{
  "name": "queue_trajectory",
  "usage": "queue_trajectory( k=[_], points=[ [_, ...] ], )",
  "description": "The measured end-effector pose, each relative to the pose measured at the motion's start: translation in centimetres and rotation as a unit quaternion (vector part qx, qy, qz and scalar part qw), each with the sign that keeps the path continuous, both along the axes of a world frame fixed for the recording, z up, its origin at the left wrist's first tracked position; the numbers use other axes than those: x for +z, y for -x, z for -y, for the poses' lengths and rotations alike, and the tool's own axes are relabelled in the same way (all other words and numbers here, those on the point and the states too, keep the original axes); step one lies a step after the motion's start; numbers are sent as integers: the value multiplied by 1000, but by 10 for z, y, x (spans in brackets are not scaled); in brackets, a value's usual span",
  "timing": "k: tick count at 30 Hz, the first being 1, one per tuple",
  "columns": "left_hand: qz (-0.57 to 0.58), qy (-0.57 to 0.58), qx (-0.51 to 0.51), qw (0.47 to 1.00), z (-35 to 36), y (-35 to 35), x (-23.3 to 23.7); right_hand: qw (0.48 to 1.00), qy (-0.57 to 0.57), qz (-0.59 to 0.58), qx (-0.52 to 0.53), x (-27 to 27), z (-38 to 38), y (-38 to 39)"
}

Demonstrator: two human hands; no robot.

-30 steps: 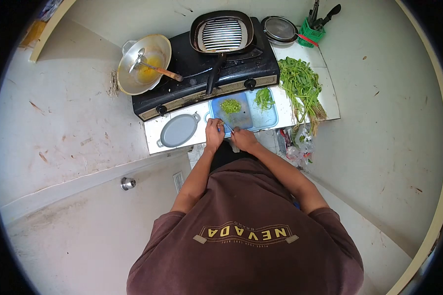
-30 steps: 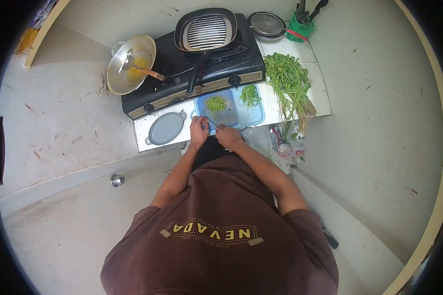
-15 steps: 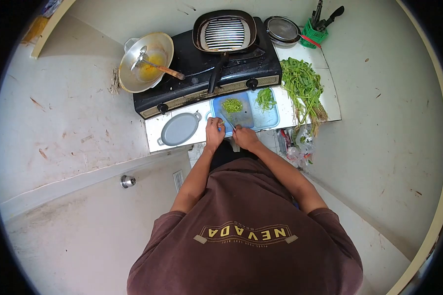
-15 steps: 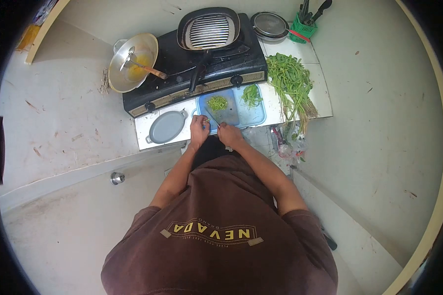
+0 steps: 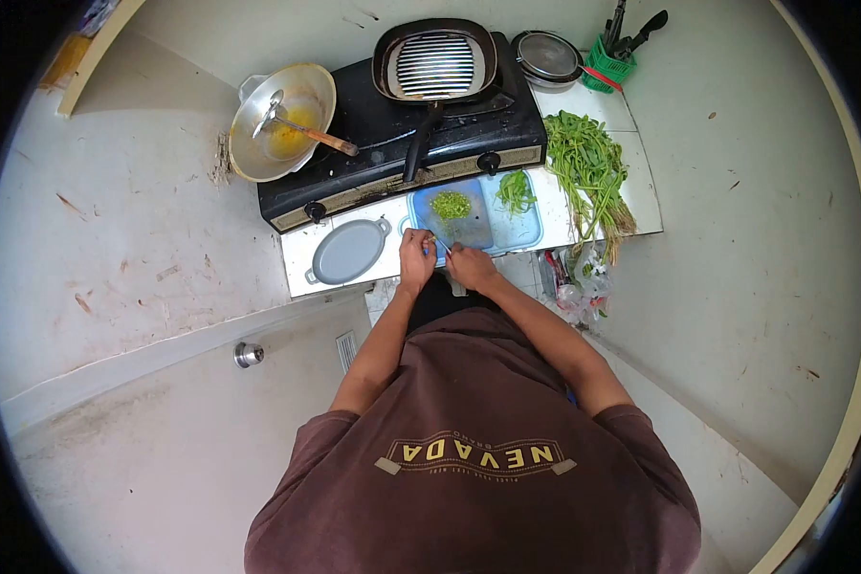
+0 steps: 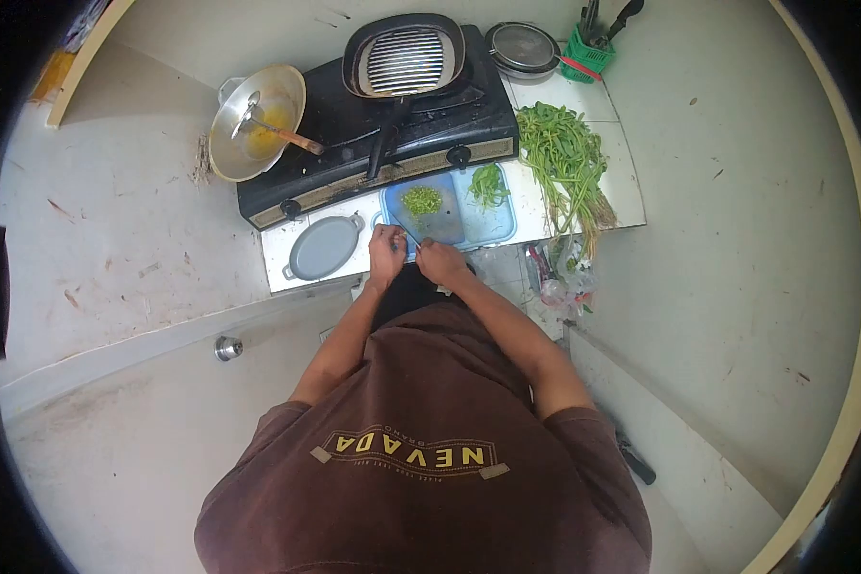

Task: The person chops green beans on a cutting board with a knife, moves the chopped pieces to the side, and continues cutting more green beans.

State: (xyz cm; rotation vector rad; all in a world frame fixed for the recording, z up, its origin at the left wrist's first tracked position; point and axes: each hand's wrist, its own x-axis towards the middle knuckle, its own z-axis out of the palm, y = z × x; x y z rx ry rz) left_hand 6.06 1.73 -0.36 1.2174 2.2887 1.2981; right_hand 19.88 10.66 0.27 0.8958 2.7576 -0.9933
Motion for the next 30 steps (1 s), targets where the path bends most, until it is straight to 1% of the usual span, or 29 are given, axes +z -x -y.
queue_trajectory(
  k=[2,7,10,13,17,20,26,30],
  points=[
    [24,-13,0,1000,1,0,-6,1000,2,0,-3,0,1,0],
    [17,-2,4,1000,2,0,-5,1000,22,19,4,7,3,-14],
    [2,-4,-4,1000,1,0,-3,999,27,20,2,6,3,-10],
    [0,0,-7,1000,0,-3,3,1000,2,-11,2,4,0,3],
    [-20,37,-1,999,4,-3,6,1000,9,8,1,12,-2,-1],
    [-33,30,1,999,6,-5,2,1000,7,26,14,21,-6,-9],
    [10,47,16,999,4,-5,6,999,-5,39,22,16,-3,-10],
    [-11,44,8,999,6,-4,3,999,9,47,26,14,-1,-11]
  ],
)
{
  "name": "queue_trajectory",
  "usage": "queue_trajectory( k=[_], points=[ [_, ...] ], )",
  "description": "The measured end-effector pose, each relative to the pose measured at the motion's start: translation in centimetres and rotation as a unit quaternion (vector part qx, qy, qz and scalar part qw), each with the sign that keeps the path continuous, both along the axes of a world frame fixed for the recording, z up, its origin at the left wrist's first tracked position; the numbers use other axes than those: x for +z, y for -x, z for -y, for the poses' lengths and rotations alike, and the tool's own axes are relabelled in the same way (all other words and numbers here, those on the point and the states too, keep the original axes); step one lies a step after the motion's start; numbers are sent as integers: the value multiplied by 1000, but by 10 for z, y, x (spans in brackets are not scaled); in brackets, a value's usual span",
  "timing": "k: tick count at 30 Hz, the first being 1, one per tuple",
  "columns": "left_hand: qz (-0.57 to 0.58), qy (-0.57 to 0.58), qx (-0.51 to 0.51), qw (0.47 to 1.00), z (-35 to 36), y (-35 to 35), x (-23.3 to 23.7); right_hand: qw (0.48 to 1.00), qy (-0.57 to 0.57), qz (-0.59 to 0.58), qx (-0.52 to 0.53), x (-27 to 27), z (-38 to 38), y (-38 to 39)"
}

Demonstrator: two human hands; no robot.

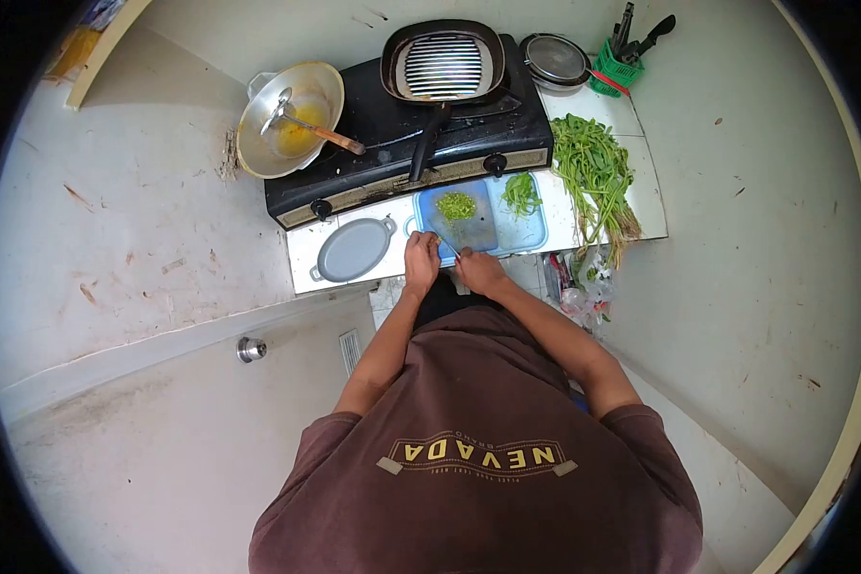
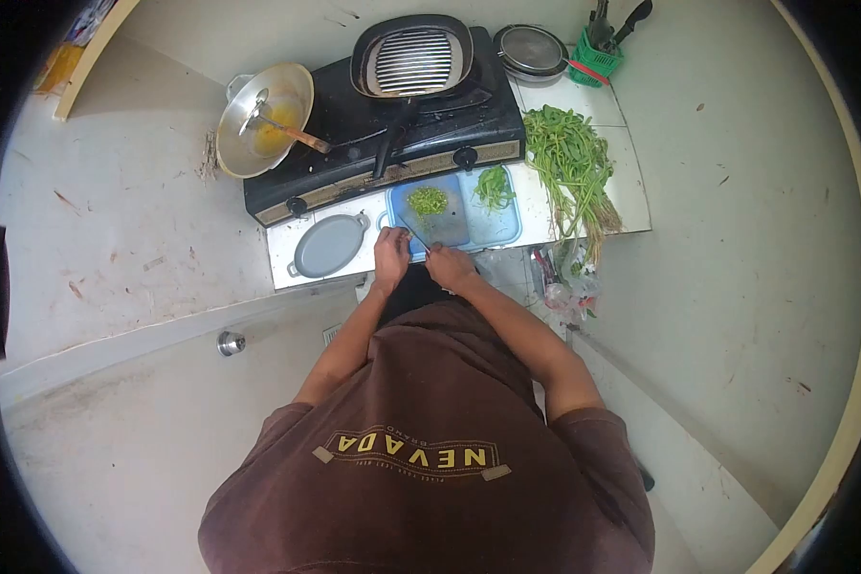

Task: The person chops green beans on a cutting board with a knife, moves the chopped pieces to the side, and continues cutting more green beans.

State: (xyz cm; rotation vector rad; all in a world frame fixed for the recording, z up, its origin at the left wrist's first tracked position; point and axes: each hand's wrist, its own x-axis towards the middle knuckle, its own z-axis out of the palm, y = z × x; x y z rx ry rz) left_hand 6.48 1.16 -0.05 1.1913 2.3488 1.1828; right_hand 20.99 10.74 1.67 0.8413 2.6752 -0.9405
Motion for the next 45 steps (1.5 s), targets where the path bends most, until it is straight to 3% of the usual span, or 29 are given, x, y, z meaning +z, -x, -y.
queue_trajectory(
  k=[13,22,31,45],
  points=[
    [1,-5,-10,1000,2,-2,-2,998,-35,-47,-38,-7,-24,1],
    [-6,3,-8,1000,1,-2,3,998,-25,-25,43,0,-31,-24],
    [-32,16,-27,999,0,1,4,995,-47,35,84,10,-86,-29],
    [2,-15,-6,1000,-18,-3,5,999,17,-35,-8,8,-27,-8]
  ],
)
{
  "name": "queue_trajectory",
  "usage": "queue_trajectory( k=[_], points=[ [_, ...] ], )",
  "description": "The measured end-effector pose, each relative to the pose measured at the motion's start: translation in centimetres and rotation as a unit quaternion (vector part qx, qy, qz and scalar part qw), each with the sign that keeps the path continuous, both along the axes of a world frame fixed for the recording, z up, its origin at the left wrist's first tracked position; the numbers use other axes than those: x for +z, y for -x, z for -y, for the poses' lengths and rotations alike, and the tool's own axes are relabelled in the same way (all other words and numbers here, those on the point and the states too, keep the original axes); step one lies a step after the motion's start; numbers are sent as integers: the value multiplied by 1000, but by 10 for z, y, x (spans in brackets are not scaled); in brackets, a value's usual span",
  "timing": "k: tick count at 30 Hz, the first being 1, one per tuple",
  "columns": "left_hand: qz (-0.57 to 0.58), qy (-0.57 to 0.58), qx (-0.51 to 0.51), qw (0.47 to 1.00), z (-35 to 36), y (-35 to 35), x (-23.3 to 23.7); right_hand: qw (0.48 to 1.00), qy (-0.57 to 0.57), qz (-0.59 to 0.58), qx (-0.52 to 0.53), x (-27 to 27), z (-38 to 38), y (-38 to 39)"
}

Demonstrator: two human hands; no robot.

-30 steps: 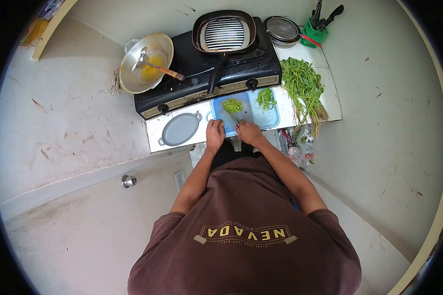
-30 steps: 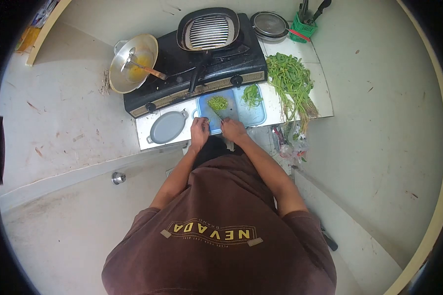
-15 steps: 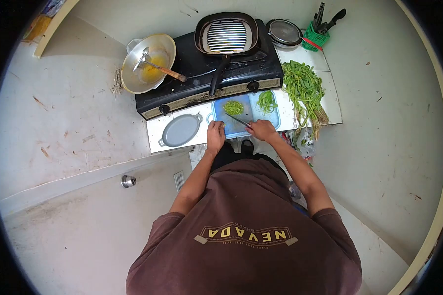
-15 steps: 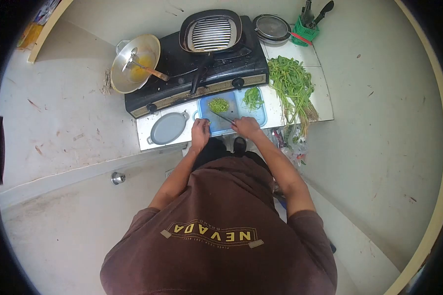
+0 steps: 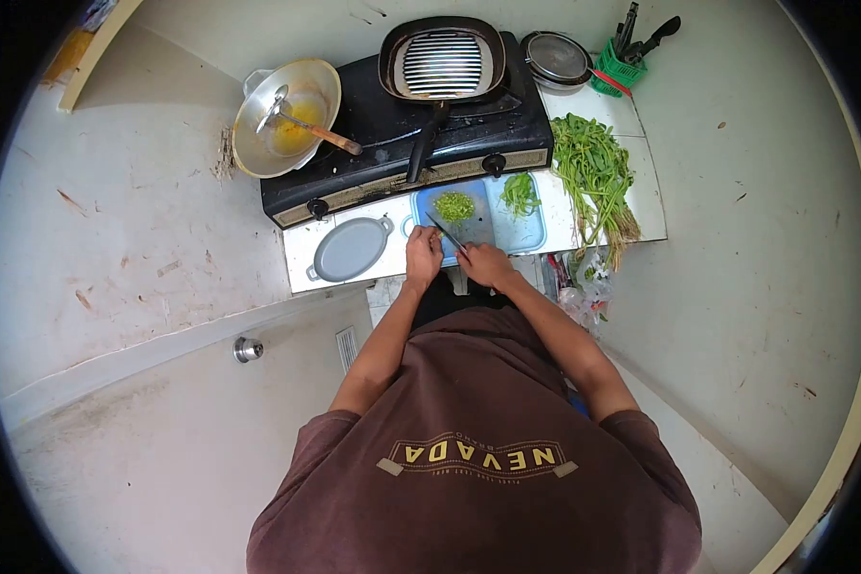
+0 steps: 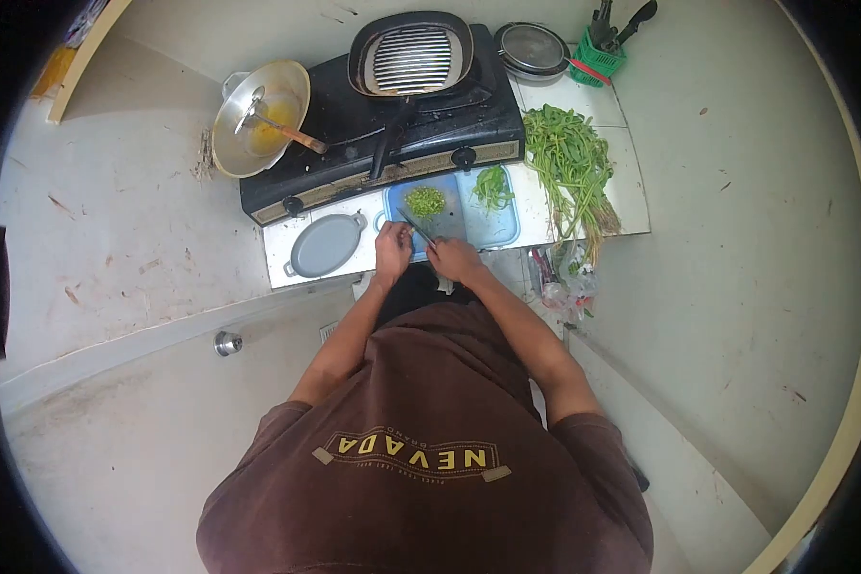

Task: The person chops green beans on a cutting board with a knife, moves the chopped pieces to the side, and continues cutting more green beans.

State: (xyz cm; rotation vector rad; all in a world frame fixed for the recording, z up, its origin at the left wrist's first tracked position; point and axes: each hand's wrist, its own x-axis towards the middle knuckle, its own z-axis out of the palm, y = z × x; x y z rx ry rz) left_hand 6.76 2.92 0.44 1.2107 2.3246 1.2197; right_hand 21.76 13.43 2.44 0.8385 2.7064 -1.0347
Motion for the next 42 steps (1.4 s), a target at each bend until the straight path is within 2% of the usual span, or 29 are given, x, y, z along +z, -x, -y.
queue_trajectory(
  k=[13,16,22,28,35,42],
  points=[
    [5,-1,2,1000,1,1,-4,999,-36,-21,-18,-9,12,8],
    [19,-5,2,1000,0,0,0,999,-34,7,-9,-9,10,20],
    [14,-7,3,1000,2,3,-7,999,-46,5,-14,-8,12,0],
    [8,3,-9,1000,2,3,-5,998,-67,-16,-6,-18,10,25],
    [65,-10,-3,998,3,4,2,998,-46,16,-33,-5,9,10],
    [32,-11,-6,999,4,4,3,999,-40,-16,-3,-10,9,10]
  ],
)
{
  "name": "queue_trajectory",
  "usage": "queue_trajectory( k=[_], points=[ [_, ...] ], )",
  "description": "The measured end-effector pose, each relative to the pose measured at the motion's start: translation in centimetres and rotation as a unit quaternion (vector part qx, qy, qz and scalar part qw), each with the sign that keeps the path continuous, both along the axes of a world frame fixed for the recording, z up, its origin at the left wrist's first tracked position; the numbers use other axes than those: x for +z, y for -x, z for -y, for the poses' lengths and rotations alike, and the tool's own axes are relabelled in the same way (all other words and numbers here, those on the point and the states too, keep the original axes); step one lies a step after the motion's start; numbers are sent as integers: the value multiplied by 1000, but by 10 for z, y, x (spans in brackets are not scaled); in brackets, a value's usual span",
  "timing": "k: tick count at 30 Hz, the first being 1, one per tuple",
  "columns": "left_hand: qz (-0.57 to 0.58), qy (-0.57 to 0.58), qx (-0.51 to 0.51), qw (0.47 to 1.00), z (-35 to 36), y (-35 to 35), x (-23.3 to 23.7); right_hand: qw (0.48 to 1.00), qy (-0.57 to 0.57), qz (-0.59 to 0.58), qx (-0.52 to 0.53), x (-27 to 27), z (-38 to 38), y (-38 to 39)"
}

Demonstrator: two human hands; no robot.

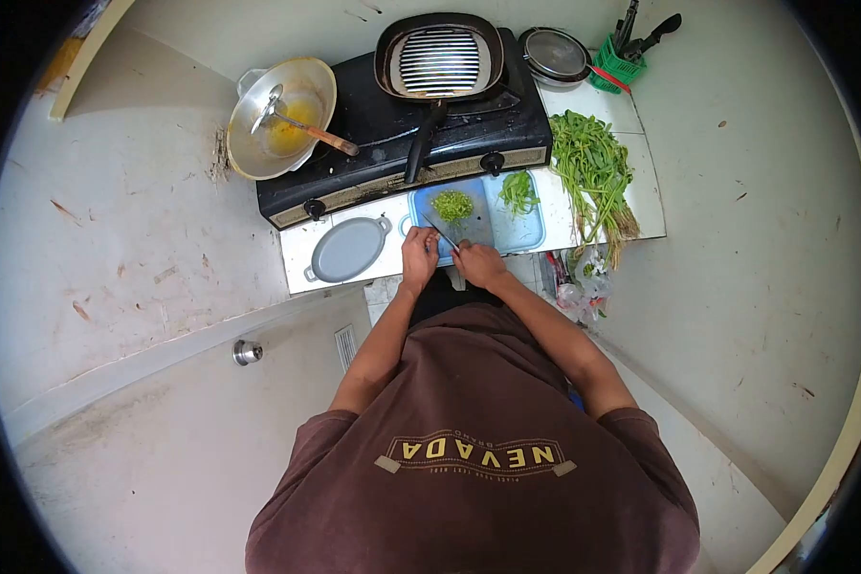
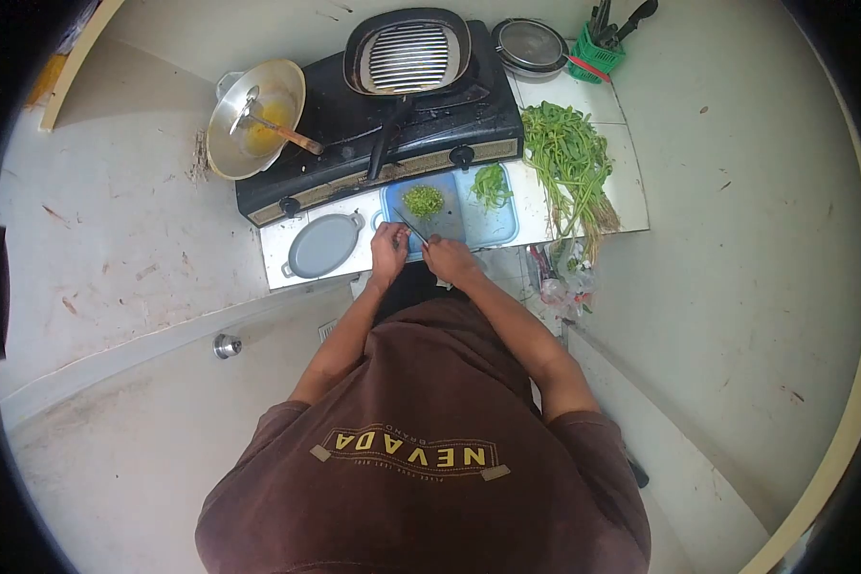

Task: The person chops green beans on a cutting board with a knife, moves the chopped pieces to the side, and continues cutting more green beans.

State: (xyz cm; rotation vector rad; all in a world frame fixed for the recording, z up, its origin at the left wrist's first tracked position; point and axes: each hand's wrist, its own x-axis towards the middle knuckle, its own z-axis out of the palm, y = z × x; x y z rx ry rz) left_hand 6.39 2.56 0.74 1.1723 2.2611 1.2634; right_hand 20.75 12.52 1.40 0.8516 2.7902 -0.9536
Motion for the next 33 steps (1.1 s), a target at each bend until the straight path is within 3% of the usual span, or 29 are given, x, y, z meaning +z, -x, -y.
queue_trajectory(
  k=[33],
  points=[
    [-29,-9,-4,1000,2,-2,-2,1000,-8,6,-15,2,5,-1]
  ],
)
